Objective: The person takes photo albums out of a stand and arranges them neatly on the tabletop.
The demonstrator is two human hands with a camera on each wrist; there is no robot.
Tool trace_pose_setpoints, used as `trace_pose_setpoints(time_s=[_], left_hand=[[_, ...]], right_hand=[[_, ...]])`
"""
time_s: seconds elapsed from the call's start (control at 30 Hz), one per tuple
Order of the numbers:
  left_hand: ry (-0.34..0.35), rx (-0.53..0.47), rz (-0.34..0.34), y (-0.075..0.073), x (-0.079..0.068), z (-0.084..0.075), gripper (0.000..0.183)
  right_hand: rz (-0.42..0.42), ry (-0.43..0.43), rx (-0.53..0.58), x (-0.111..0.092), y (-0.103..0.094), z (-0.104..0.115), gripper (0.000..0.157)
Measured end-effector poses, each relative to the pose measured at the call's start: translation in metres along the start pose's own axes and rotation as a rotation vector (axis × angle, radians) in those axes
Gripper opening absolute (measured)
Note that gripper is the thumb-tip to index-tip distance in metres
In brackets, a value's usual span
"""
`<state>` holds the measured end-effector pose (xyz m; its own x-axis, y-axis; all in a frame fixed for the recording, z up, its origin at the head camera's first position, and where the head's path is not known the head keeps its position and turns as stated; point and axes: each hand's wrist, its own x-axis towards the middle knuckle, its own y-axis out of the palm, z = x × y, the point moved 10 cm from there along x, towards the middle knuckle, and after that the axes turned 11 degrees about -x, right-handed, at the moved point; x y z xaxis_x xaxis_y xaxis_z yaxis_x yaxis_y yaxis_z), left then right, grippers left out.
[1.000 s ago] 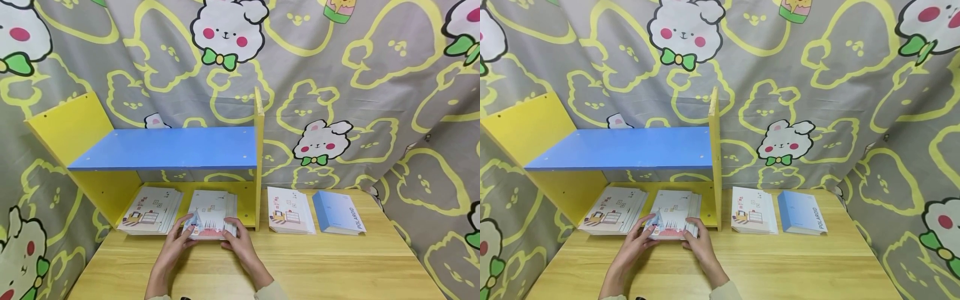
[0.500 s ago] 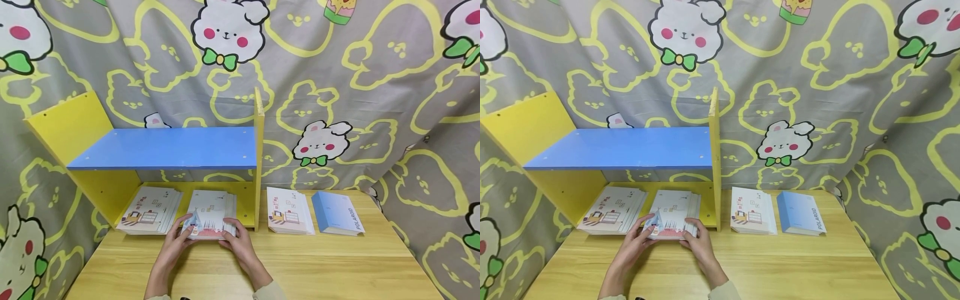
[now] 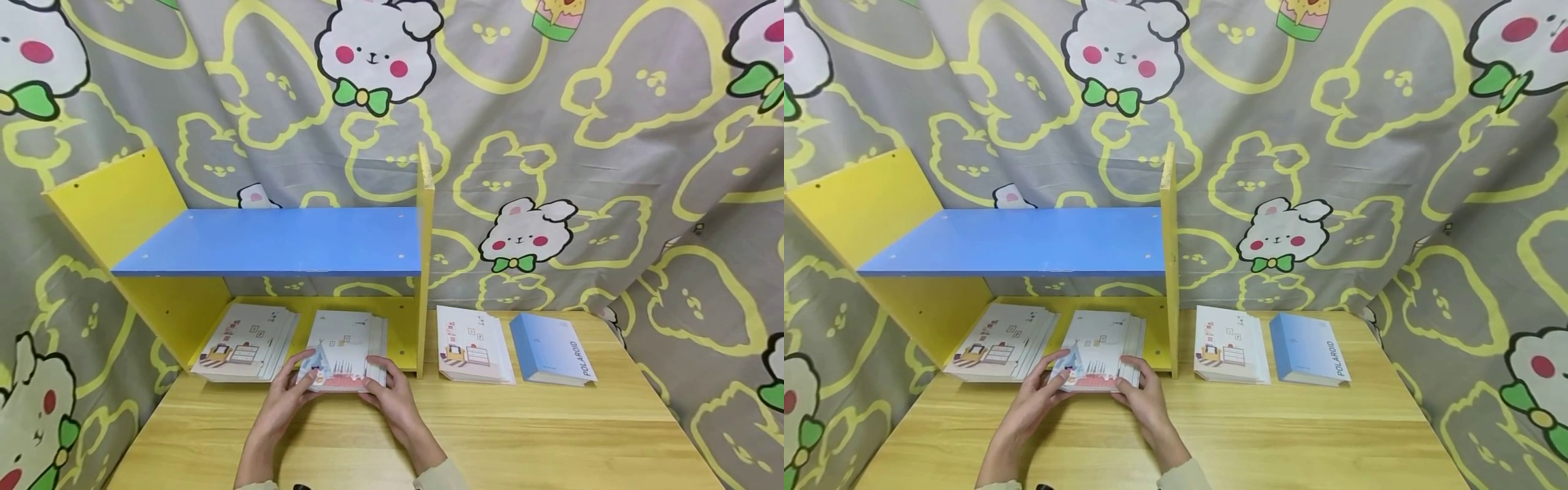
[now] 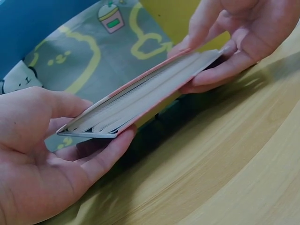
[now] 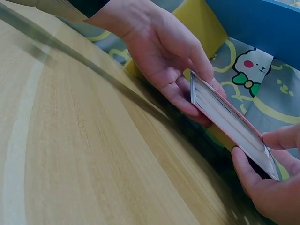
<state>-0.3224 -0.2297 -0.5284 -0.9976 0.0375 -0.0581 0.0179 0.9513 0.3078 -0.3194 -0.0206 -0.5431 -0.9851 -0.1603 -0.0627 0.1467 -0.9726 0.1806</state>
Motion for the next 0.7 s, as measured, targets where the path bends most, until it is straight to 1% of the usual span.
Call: trace_pose_setpoints(time_s=[0.1, 0.33, 0.53, 0.7], left_hand=[[0.004, 0.003, 0.007, 0.001, 0.0, -0.001, 0.052], [-0.011, 0.007, 0.02, 0.0, -0.003, -0.002, 0.052], [-0.017, 0.005, 0.061, 0.003, -0.006, -0.005, 0.054], [0.023, 0.028, 0.083, 0.002, -0.007, -0.01, 0.055]], right_hand=[[0.001, -0.004, -0.001, -0.001, 0.0, 0.002, 0.05], [0.003, -0.006, -0.001, -0.001, 0.0, 0.003, 0.051], [0.004, -0.008, -0.02, -0.003, 0.0, 0.007, 0.05], [0.003, -0.029, -0.035, -0.006, 0.001, 0.014, 0.051]])
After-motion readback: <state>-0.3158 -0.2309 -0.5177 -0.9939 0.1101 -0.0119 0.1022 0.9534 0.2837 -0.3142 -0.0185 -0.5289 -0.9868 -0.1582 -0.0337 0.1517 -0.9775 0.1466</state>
